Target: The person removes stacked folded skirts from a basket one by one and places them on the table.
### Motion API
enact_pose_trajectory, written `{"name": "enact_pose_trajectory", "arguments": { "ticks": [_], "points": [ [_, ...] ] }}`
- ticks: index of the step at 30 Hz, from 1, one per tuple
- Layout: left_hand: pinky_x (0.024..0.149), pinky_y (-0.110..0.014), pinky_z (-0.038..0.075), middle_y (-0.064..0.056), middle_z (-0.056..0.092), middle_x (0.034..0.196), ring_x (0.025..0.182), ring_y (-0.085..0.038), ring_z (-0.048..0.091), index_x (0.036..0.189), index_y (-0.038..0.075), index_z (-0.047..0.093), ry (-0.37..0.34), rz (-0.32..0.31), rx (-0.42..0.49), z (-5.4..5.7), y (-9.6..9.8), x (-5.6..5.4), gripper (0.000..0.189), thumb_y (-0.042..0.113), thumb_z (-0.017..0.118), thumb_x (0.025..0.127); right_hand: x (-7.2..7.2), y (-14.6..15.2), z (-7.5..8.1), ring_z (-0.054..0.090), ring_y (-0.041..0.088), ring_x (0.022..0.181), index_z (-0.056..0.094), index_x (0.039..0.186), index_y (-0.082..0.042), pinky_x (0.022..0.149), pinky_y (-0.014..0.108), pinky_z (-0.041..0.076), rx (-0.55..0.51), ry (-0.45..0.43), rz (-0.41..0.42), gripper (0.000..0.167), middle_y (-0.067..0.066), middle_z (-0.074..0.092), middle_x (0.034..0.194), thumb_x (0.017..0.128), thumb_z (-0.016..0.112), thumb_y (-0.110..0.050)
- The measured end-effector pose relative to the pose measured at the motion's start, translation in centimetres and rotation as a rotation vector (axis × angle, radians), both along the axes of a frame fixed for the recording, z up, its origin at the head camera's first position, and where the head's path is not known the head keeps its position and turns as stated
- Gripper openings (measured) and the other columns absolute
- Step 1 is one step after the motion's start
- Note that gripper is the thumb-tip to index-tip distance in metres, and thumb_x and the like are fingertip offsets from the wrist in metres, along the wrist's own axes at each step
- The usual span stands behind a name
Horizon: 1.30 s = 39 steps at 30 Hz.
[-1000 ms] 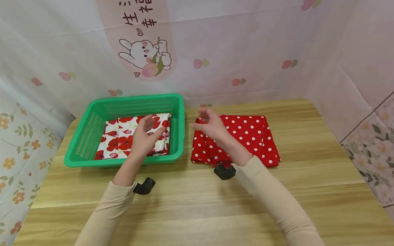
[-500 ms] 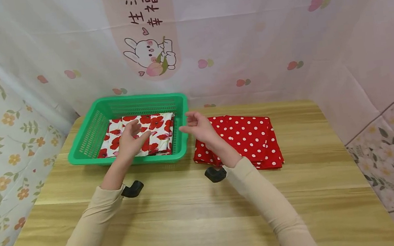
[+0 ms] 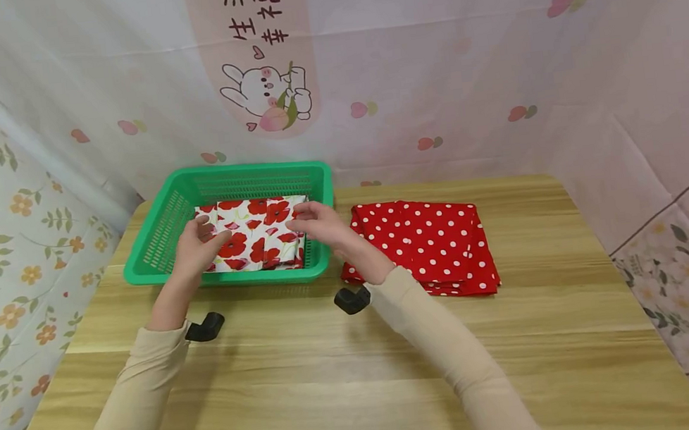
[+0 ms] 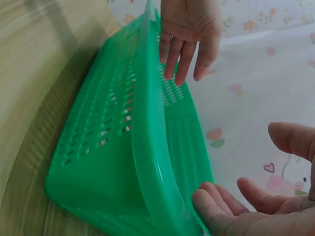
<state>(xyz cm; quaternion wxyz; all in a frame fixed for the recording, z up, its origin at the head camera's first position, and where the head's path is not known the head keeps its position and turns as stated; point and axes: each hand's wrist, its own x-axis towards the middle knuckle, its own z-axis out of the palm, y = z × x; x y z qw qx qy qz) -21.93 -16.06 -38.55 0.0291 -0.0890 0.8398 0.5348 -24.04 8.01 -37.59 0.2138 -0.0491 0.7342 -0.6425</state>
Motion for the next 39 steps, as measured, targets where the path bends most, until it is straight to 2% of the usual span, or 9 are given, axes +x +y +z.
{"name": "enact_pose_trajectory", "arguments": {
  "ticks": [6, 12, 21, 23, 25, 26, 29, 33, 39],
  "points": [
    [0.102, -0.048, 0.036, -0.025, 0.030, 0.144, 0.130, -0.038, 0.032, 0.144, -0.004, 0.020, -0.049, 0.037, -0.039, 0.0, -1.8, -0.4, 0.066, 0.019, 0.054, 0.092, -0.4, -1.4, -0.3, 0.042, 0.030, 0.125, 0.033, 0.141, 0.000, 0.106, 0.045, 0.033, 0.005, -0.049, -0.013, 0.057, 0.017, 0.037, 0.142, 0.091, 0.058, -0.014],
    [0.094, -0.043, 0.041, -0.027, 0.038, 0.136, 0.119, -0.037, 0.042, 0.139, -0.008, 0.030, -0.101, 0.073, -0.120, 0.1, -3.6, -0.7, 0.058, 0.021, 0.050, 0.093, -0.8, -2.6, -0.8, 0.039, 0.030, 0.128, 0.028, 0.144, 0.000, 0.107, 0.044, 0.031, -0.017, -0.122, -0.055, 0.062, 0.015, 0.033, 0.146, 0.092, 0.058, -0.014],
    [0.077, -0.039, 0.042, -0.027, 0.040, 0.121, 0.096, -0.029, 0.041, 0.127, -0.015, 0.038, -0.300, -0.015, -0.268, 0.8, -5.6, -1.9, 0.055, 0.028, 0.044, 0.093, -1.0, -4.1, -0.9, 0.034, 0.029, 0.131, 0.021, 0.147, 0.000, 0.107, 0.041, 0.032, 0.034, -0.150, -0.135, 0.069, 0.014, 0.024, 0.151, 0.091, 0.058, -0.015],
    [0.080, -0.039, 0.042, -0.028, 0.039, 0.121, 0.098, -0.032, 0.042, 0.131, -0.016, 0.034, -0.351, -0.022, -0.262, 0.9, -5.8, -2.3, 0.059, 0.029, 0.043, 0.093, -1.1, -4.4, -0.8, 0.037, 0.027, 0.127, 0.021, 0.147, -0.001, 0.105, 0.040, 0.033, 0.067, -0.152, -0.146, 0.069, 0.013, 0.023, 0.151, 0.091, 0.058, -0.017],
    [0.092, -0.043, 0.042, -0.031, 0.034, 0.131, 0.110, -0.038, 0.042, 0.138, -0.016, 0.020, -0.405, -0.037, -0.214, 1.0, -6.0, -2.8, 0.066, 0.028, 0.042, 0.094, -1.2, -4.6, -0.8, 0.039, 0.025, 0.120, 0.021, 0.147, 0.000, 0.104, 0.040, 0.034, 0.096, -0.157, -0.153, 0.070, 0.013, 0.024, 0.151, 0.091, 0.058, -0.018],
    [0.099, -0.045, 0.038, -0.034, 0.029, 0.135, 0.118, -0.042, 0.039, 0.140, -0.015, 0.013, -0.435, -0.046, -0.178, 1.1, -6.1, -3.1, 0.069, 0.027, 0.041, 0.094, -1.4, -4.7, -0.8, 0.043, 0.025, 0.108, 0.022, 0.147, 0.000, 0.103, 0.041, 0.035, 0.100, -0.161, -0.160, 0.069, 0.014, 0.024, 0.151, 0.091, 0.059, -0.018],
    [0.108, -0.053, 0.025, -0.035, 0.013, 0.146, 0.132, -0.049, 0.023, 0.143, -0.012, -0.001, -0.505, -0.064, -0.089, 1.1, -6.4, -3.9, 0.073, 0.026, 0.040, 0.096, -1.7, -4.9, -0.7, 0.042, 0.024, 0.110, 0.021, 0.147, 0.000, 0.104, 0.041, 0.034, 0.089, -0.195, -0.180, 0.071, 0.014, 0.025, 0.151, 0.090, 0.059, -0.018],
    [0.107, -0.053, 0.026, -0.035, 0.012, 0.147, 0.132, -0.050, 0.021, 0.144, -0.010, 0.004, -0.543, -0.049, -0.100, 0.9, -6.6, -4.8, 0.071, 0.027, 0.040, 0.096, -2.0, -5.0, -0.7, 0.034, 0.028, 0.129, 0.020, 0.146, 0.001, 0.105, 0.040, 0.034, 0.065, -0.236, -0.202, 0.072, 0.013, 0.025, 0.150, 0.089, 0.060, -0.018],
    [0.108, -0.051, 0.027, -0.034, 0.015, 0.147, 0.133, -0.048, 0.022, 0.144, -0.009, 0.016, -0.586, -0.014, -0.159, 1.1, -6.2, -5.6, 0.065, 0.026, 0.039, 0.095, -2.8, -5.3, -1.0, 0.040, 0.027, 0.122, 0.029, 0.142, 0.000, 0.097, 0.038, 0.040, 0.070, -0.286, -0.231, 0.065, 0.011, 0.031, 0.146, 0.088, 0.061, -0.018]
  ]
}}
